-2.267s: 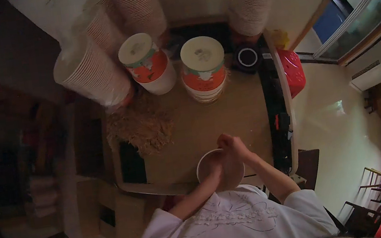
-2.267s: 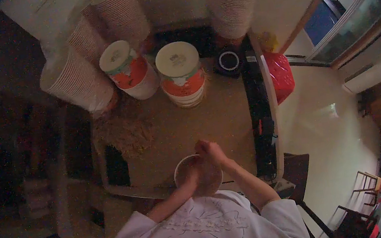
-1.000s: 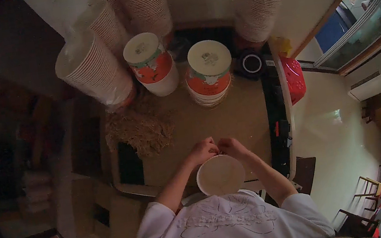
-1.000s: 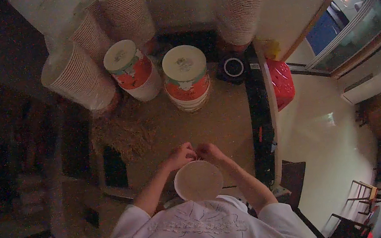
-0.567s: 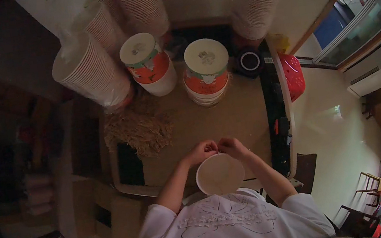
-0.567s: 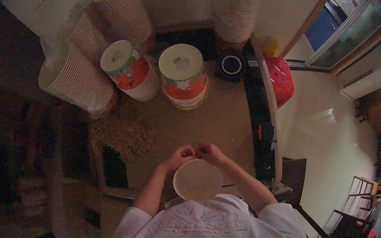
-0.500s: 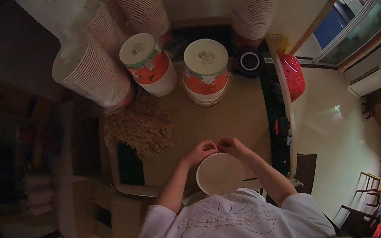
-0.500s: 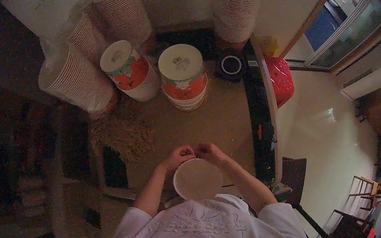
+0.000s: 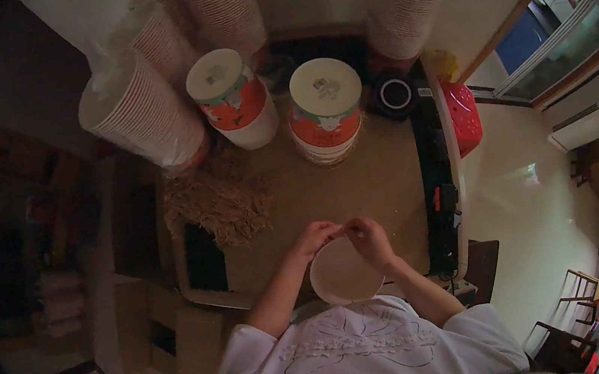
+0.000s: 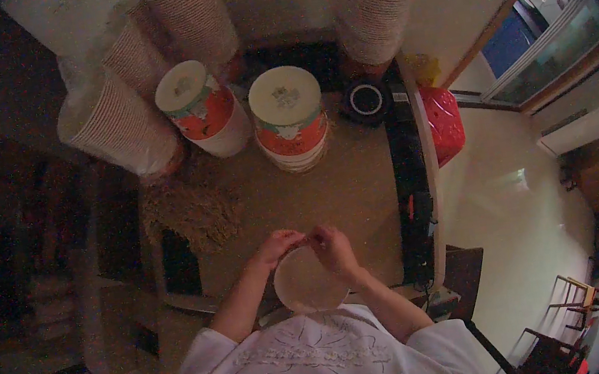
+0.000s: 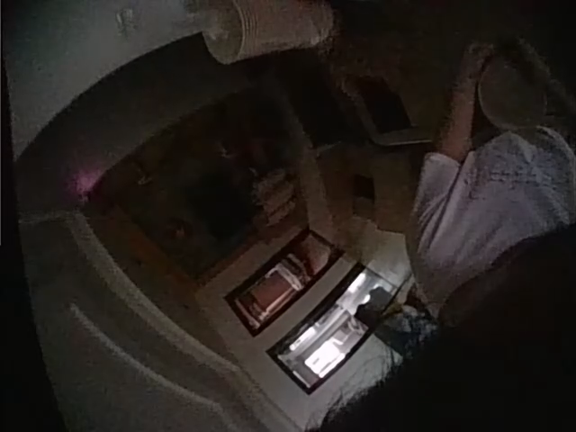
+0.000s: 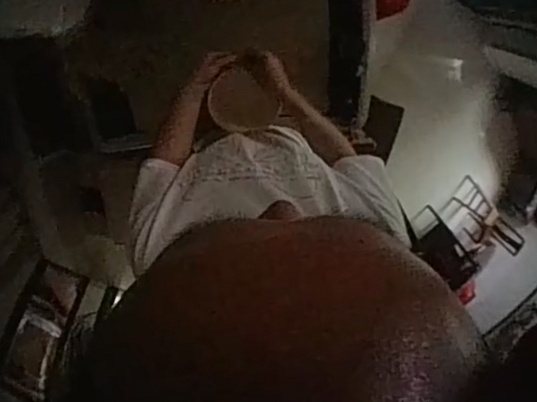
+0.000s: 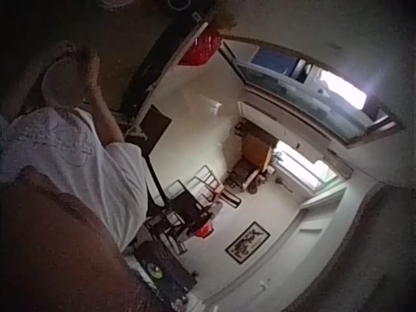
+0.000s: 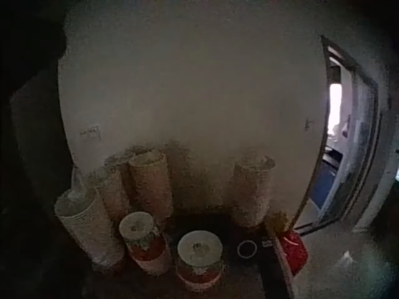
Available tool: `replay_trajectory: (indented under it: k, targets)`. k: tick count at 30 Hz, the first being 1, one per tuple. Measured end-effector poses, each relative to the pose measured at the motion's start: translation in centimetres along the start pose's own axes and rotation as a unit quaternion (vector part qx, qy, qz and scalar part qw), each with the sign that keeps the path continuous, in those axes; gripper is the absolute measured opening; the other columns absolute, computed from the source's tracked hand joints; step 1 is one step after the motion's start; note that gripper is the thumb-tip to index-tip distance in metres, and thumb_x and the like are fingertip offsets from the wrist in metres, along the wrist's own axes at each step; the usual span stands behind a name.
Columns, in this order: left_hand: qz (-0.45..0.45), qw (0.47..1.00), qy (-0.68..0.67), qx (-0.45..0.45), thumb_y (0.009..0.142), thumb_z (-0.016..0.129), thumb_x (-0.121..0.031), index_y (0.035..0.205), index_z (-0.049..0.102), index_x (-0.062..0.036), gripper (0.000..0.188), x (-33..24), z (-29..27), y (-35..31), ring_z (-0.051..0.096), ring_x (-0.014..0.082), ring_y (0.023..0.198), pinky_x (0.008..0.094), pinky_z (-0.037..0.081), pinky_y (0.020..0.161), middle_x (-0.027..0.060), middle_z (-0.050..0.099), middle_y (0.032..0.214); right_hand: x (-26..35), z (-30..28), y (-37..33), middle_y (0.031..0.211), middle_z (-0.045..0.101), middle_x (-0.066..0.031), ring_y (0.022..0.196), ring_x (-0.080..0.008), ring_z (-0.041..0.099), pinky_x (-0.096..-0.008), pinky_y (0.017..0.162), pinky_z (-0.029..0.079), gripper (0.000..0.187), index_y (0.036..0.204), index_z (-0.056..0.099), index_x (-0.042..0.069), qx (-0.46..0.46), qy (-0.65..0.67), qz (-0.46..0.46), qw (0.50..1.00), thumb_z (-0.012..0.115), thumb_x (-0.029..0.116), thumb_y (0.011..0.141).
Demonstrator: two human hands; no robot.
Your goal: Placing packing material into paper buckets and stacking them.
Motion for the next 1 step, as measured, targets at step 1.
replay_trajectory:
  k: [1]
  targets:
    - [-0.002,1.000,-0.017,-0.003,0.077,0.060,-0.023,0.085,0.061,-0.0063,0.019,-0.04,0.06,-0.13,0.056,0.0118,0.078,0.0265,0.045,0.071,0.0026,0.060,0.083,0.92,-0.47,-0.21,0.081,0.061,-0.0125,0.076,-0.0241,0.058,-0.0361,0.066,0.045,0.008,0.079,0.058,0.005,-0.007,-0.044,-0.018,0.999,0.055,0.011,0.077]
Point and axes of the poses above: each hand's wrist, its own y-axis towards the middle knuckle, its own z-axis out of the palm, x = y × z, the point moved 8 cm from there along y, towards the middle knuckle
